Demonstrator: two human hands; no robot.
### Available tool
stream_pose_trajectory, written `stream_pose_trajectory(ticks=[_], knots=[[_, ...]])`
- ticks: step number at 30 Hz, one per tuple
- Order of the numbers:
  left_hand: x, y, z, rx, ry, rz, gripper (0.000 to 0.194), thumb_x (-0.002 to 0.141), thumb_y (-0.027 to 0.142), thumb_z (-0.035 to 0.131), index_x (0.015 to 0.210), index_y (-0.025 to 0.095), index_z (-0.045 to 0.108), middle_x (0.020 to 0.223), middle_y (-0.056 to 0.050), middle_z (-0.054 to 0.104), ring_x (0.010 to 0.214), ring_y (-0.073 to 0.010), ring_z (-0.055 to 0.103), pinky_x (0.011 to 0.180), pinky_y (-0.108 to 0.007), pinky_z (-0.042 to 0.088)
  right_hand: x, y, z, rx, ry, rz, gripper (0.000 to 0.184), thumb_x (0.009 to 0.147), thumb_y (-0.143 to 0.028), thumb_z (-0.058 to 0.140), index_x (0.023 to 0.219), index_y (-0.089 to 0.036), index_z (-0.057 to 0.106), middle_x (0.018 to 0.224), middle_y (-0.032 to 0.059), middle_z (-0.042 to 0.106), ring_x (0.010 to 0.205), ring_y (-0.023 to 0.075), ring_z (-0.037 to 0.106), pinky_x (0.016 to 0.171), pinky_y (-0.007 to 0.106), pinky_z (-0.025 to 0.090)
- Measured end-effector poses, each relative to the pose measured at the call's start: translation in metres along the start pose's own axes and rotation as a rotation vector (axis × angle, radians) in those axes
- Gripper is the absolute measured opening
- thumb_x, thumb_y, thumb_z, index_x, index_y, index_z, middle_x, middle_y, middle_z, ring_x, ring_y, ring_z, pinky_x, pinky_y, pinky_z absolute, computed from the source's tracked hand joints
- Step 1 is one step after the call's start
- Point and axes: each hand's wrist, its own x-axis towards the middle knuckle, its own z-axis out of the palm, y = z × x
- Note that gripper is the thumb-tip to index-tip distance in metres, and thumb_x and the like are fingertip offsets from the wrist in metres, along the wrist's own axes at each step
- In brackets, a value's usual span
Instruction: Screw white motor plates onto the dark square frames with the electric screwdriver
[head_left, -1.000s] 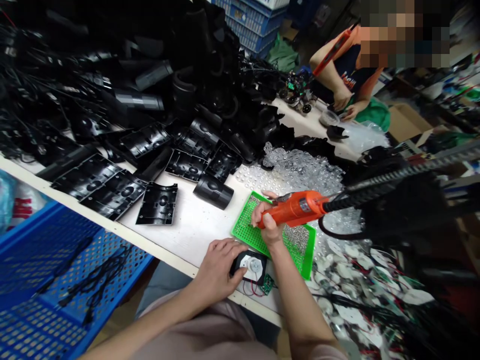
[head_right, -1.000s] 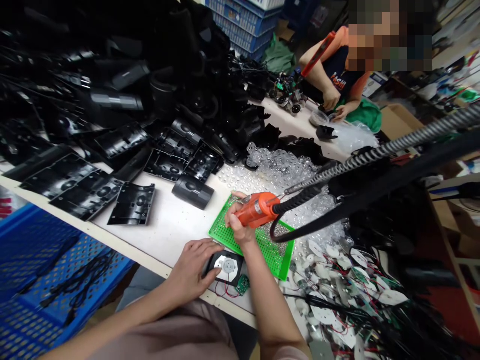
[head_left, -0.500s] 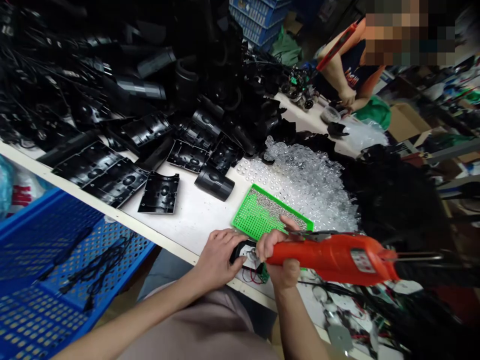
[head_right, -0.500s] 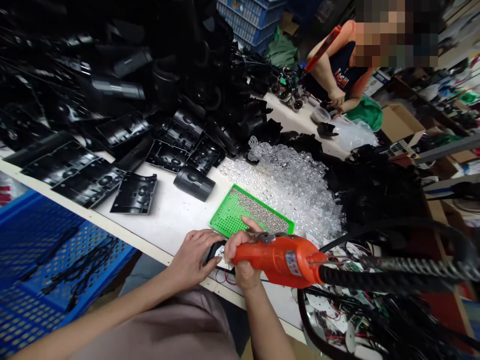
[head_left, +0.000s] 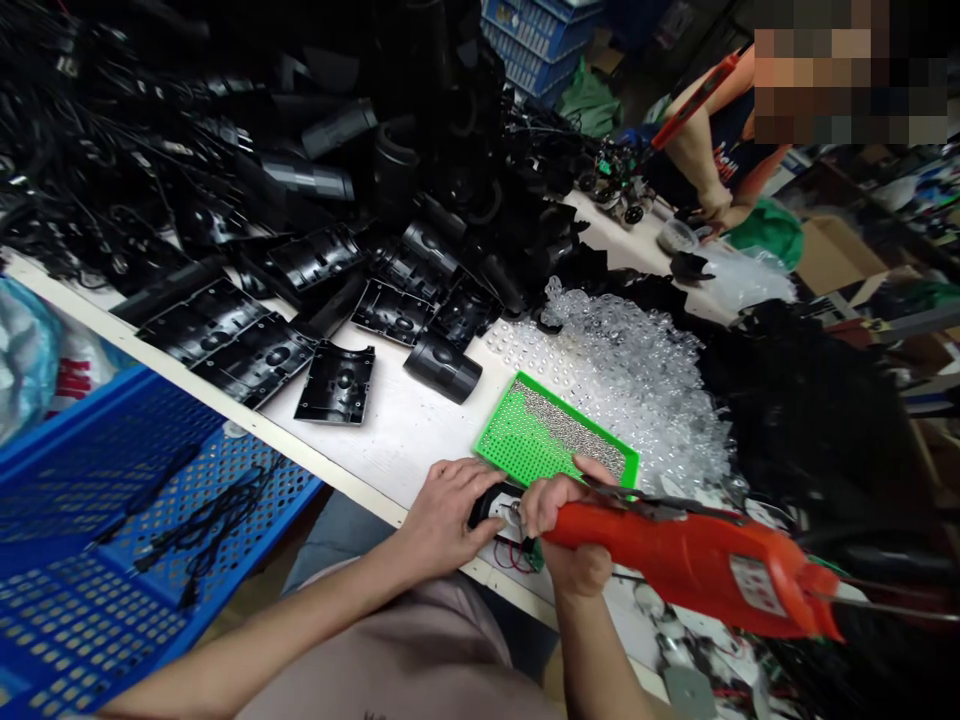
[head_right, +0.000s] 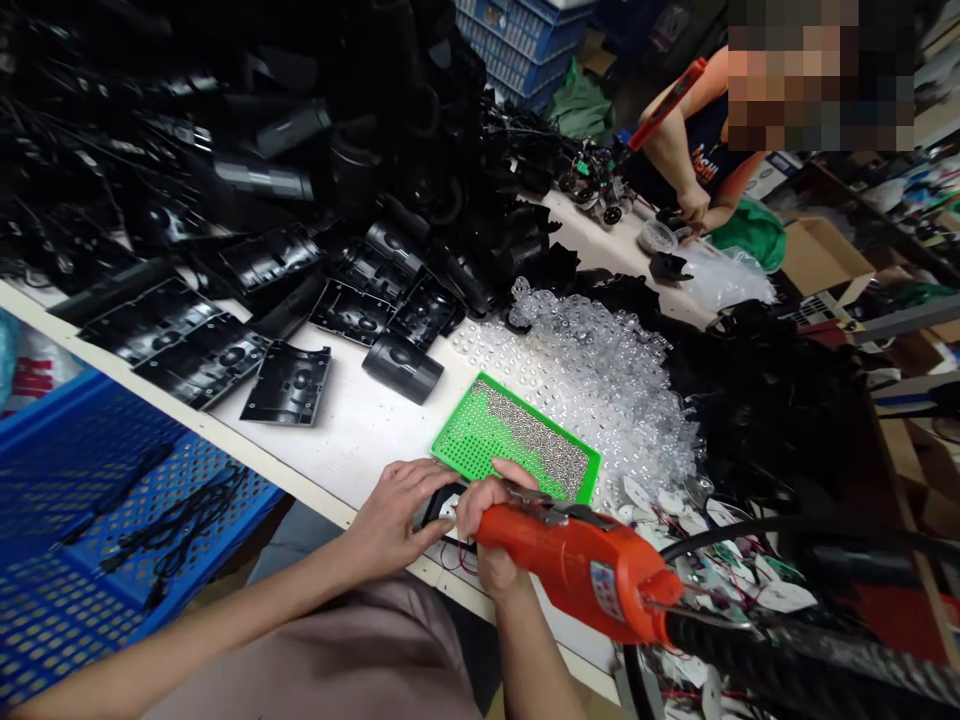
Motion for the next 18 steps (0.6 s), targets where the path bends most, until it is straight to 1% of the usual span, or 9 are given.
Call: stream_pose_trajectory(ticks=[2,5,8,10,15,17,18], knots=[[-0.001,-0.004,0.001,-0.035,0.074,0.019,0.040,0.084,0.039,0.065,0.121,0.025,0.058,0.119,-0.008,0.064,0.115,-0.0255,0.055,0.097,-0.043,0.039,0.002,-0.004,0.002,0.020,0.013,-0.002,0.047,0.079,-0.058,0.064,0.116,-0.030,0.055,0.053,-0.0082,0.045,0.039,0.0107,0.040,0.043,0.025,0.036],[-0.002,-0.009,0.004,-0.056,0.147,0.042,0.025,0.084,0.040,0.067,0.104,0.026,0.067,0.112,-0.006,0.067,0.111,-0.0241,0.058,0.095,-0.042,0.042,0.003,-0.007,0.004,0.036,0.015,0.002,0.047,0.080,-0.059,0.062,0.116,-0.030,0.055,0.053,-0.0085,0.044,0.038,0.0105,0.039,0.042,0.025,0.035],[-0.002,-0.010,0.004,-0.046,0.141,0.060,0.012,0.087,0.036,0.065,0.090,0.027,0.072,0.110,-0.004,0.067,0.110,-0.0233,0.059,0.095,-0.042,0.043,0.003,-0.008,0.006,0.060,0.001,0.006,0.046,0.080,-0.057,0.063,0.116,-0.029,0.055,0.054,-0.0081,0.045,0.039,0.0105,0.040,0.041,0.024,0.035],[-0.002,-0.011,0.003,-0.038,0.129,0.070,0.012,0.088,0.034,0.063,0.086,0.027,0.072,0.110,-0.004,0.068,0.111,-0.0231,0.059,0.095,-0.043,0.043,0.001,-0.008,0.006,0.075,-0.006,0.007,0.046,0.080,-0.056,0.064,0.116,-0.028,0.055,0.054,-0.0079,0.045,0.039,0.0104,0.040,0.040,0.024,0.035],[-0.003,-0.012,0.002,-0.010,0.134,0.100,0.016,0.091,0.036,0.059,0.086,0.027,0.072,0.112,-0.004,0.068,0.115,-0.0244,0.056,0.095,-0.044,0.042,-0.001,-0.008,0.006,0.066,-0.005,0.008,0.045,0.081,-0.056,0.063,0.116,-0.029,0.054,0.054,-0.0083,0.045,0.039,0.0103,0.040,0.039,0.023,0.035],[-0.004,-0.013,0.003,-0.002,0.154,0.104,0.018,0.090,0.039,0.060,0.097,0.027,0.070,0.116,-0.006,0.066,0.116,-0.0254,0.055,0.095,-0.044,0.042,-0.002,-0.009,0.005,0.057,0.003,0.012,0.047,0.080,-0.058,0.063,0.117,-0.030,0.054,0.054,-0.0084,0.045,0.039,0.0106,0.041,0.040,0.024,0.035],[-0.004,-0.012,0.003,-0.002,0.158,0.100,0.023,0.088,0.041,0.062,0.105,0.026,0.067,0.118,-0.007,0.065,0.116,-0.0259,0.055,0.095,-0.044,0.042,-0.002,-0.009,0.004,0.052,0.006,0.011,0.048,0.080,-0.058,0.063,0.117,-0.030,0.054,0.054,-0.0084,0.045,0.039,0.0107,0.041,0.041,0.024,0.036]])
